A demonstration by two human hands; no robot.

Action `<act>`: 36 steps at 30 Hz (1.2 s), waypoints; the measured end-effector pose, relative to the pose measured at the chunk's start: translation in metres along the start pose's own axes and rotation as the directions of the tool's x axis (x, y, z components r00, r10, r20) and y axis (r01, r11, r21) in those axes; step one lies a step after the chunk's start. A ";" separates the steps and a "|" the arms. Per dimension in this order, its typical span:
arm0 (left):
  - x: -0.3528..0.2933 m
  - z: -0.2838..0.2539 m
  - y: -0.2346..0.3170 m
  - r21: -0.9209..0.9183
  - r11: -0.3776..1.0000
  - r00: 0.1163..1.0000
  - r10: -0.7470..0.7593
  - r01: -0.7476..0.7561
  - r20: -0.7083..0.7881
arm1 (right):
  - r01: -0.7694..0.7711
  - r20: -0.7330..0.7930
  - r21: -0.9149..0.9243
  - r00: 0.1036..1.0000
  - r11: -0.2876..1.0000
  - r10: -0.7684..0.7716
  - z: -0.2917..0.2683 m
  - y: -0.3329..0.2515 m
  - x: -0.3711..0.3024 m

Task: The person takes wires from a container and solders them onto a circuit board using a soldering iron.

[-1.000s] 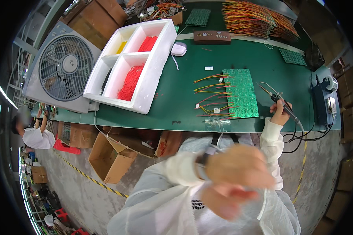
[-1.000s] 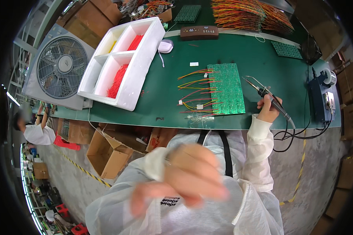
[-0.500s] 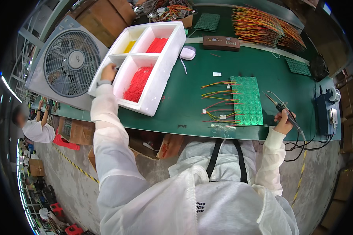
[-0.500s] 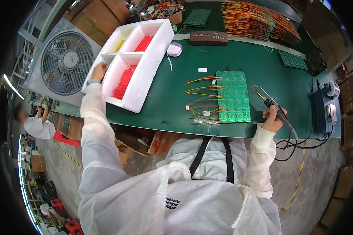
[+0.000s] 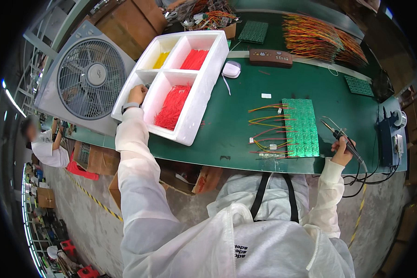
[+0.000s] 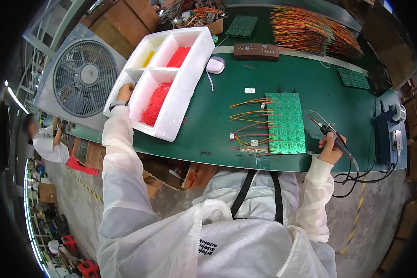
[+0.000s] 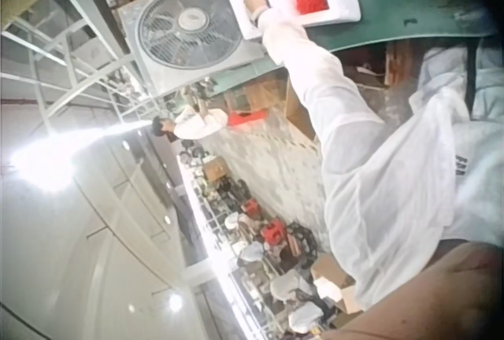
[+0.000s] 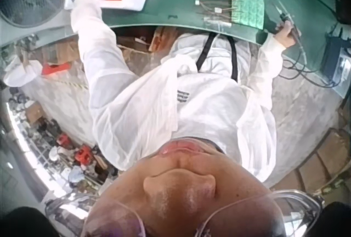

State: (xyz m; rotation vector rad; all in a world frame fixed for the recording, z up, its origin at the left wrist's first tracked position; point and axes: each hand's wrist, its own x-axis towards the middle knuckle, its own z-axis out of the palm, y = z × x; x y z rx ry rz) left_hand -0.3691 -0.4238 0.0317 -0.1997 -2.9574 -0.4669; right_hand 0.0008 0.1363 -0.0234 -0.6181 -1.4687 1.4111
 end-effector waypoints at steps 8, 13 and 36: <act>0.001 -0.006 0.001 -0.111 0.994 0.976 -0.008 -0.017 -0.218 | -0.001 0.000 0.025 1.000 1.000 0.001 0.002 -0.005 -0.002; -0.005 -0.045 0.044 -0.591 0.707 0.817 -0.033 -0.388 -0.575 | -0.011 0.022 0.041 1.000 0.999 0.010 0.003 -0.007 -0.001; -0.119 0.091 0.379 -0.972 0.234 0.937 0.344 -0.025 0.059 | -0.221 0.162 0.217 0.969 0.951 0.188 0.044 -0.021 -0.049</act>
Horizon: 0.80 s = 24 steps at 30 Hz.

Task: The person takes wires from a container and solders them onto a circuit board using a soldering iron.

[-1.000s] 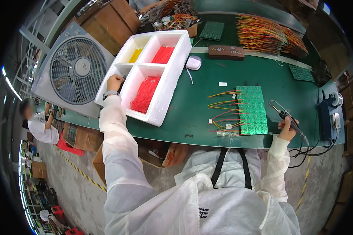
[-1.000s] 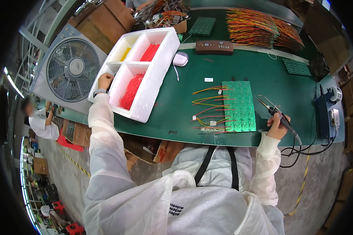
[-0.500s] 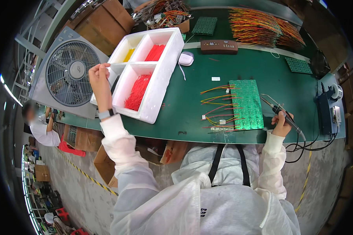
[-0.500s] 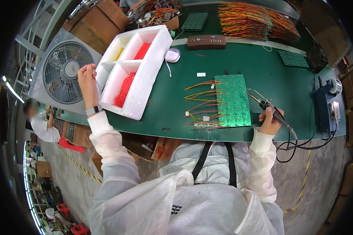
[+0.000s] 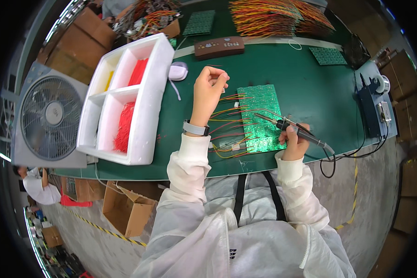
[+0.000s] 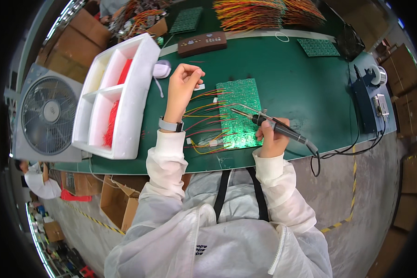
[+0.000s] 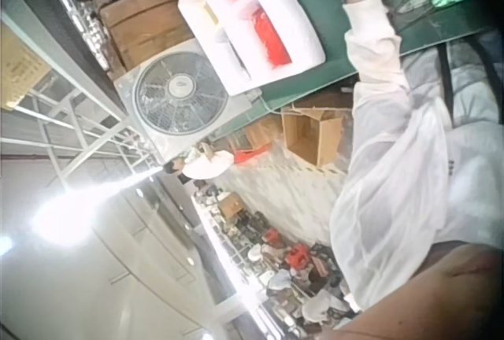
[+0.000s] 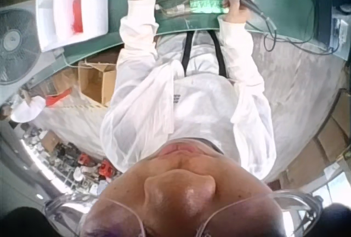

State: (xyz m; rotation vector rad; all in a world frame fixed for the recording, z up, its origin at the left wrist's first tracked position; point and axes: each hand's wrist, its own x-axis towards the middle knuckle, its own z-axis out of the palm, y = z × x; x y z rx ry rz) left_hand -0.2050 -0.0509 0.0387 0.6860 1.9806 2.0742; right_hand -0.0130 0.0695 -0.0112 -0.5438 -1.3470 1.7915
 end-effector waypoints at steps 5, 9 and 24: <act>-0.006 0.010 -0.030 0.049 0.998 0.997 0.044 -0.041 -0.063 | -0.012 -0.017 -0.015 1.000 1.000 0.012 -0.002 -0.002 -0.001; -0.008 0.011 -0.037 0.153 0.988 0.998 0.011 -0.003 -0.055 | -0.013 -0.023 -0.025 1.000 1.000 0.012 -0.002 -0.004 0.001; -0.017 0.034 -0.032 0.605 0.670 0.899 0.376 -0.431 0.224 | 0.231 0.183 -0.225 0.964 0.947 -0.192 -0.004 -0.020 0.072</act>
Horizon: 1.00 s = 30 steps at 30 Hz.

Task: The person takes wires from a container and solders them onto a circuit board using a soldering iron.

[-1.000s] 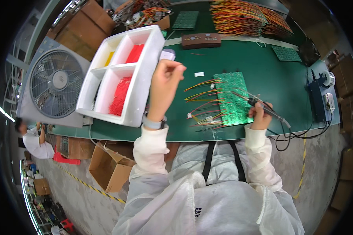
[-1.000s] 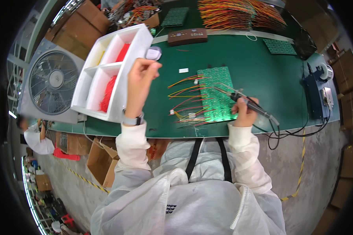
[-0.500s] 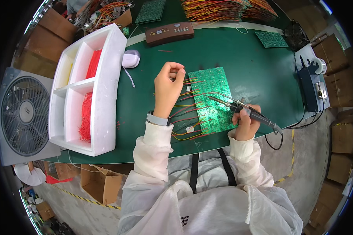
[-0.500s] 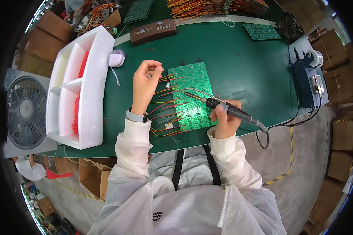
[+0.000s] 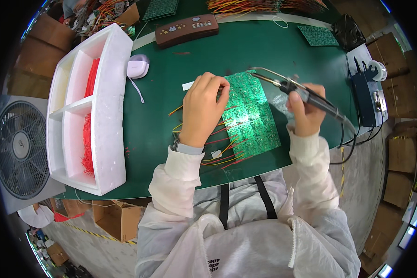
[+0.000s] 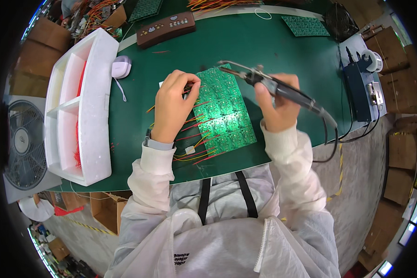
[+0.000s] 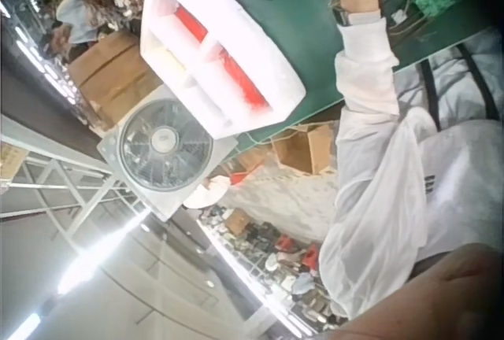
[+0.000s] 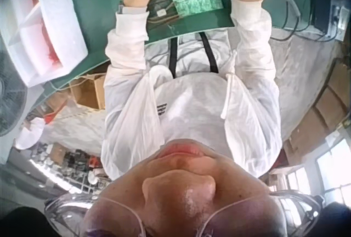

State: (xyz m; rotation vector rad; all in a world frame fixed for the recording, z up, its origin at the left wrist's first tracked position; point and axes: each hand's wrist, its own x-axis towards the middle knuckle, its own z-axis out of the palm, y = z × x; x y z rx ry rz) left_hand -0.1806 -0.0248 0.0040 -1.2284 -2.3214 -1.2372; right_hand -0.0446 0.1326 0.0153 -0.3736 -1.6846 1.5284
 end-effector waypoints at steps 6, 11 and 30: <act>-0.003 0.004 -0.001 0.048 0.999 1.000 -0.006 0.007 -0.004 | 0.141 0.178 -0.073 0.976 0.987 -0.127 0.000 0.023 0.010; -0.003 0.006 -0.001 0.069 0.998 1.000 -0.009 0.008 0.012 | 0.120 0.118 -0.066 0.987 0.991 -0.111 0.002 0.032 0.003; -0.003 0.007 -0.003 -0.049 0.998 0.999 -0.034 0.035 0.016 | 0.109 0.137 -0.189 0.987 0.976 -0.084 0.005 0.032 0.003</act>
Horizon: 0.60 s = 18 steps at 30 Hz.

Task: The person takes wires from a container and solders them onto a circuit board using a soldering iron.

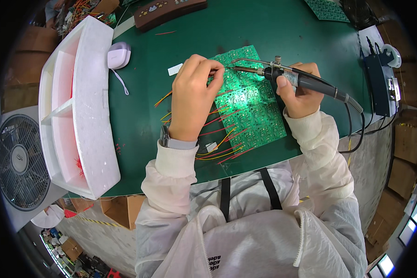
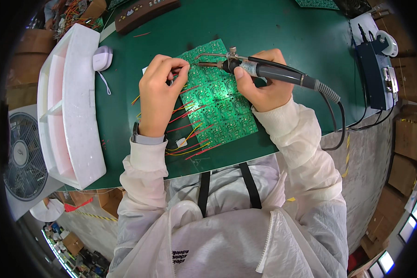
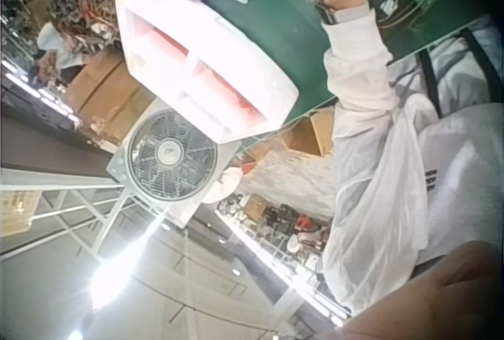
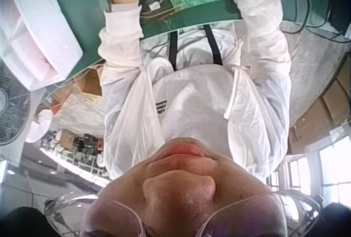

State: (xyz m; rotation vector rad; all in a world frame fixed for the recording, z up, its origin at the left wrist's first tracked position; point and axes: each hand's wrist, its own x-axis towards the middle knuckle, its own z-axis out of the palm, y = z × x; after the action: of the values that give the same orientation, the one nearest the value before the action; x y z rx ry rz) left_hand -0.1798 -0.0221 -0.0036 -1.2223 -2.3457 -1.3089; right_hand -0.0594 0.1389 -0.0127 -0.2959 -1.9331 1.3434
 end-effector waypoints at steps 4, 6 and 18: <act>0.001 0.000 0.000 -0.013 1.000 1.000 -0.004 0.004 0.001 | 0.020 0.003 -0.033 1.000 0.999 -0.019 0.000 0.001 0.001; 0.001 0.000 -0.001 -0.005 1.000 1.000 0.013 -0.013 -0.004 | 0.011 0.002 -0.026 1.000 1.000 -0.011 -0.001 0.001 0.000; 0.001 0.000 -0.002 0.021 1.000 1.000 0.006 -0.006 -0.003 | 0.034 0.139 0.069 0.989 0.997 -0.043 -0.006 0.003 0.021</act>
State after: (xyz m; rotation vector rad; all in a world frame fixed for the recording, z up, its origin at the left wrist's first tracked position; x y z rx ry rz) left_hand -0.1813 -0.0219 -0.0045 -1.2189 -2.3460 -1.2801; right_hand -0.0701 0.1562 -0.0051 -0.1338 -1.9936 1.4330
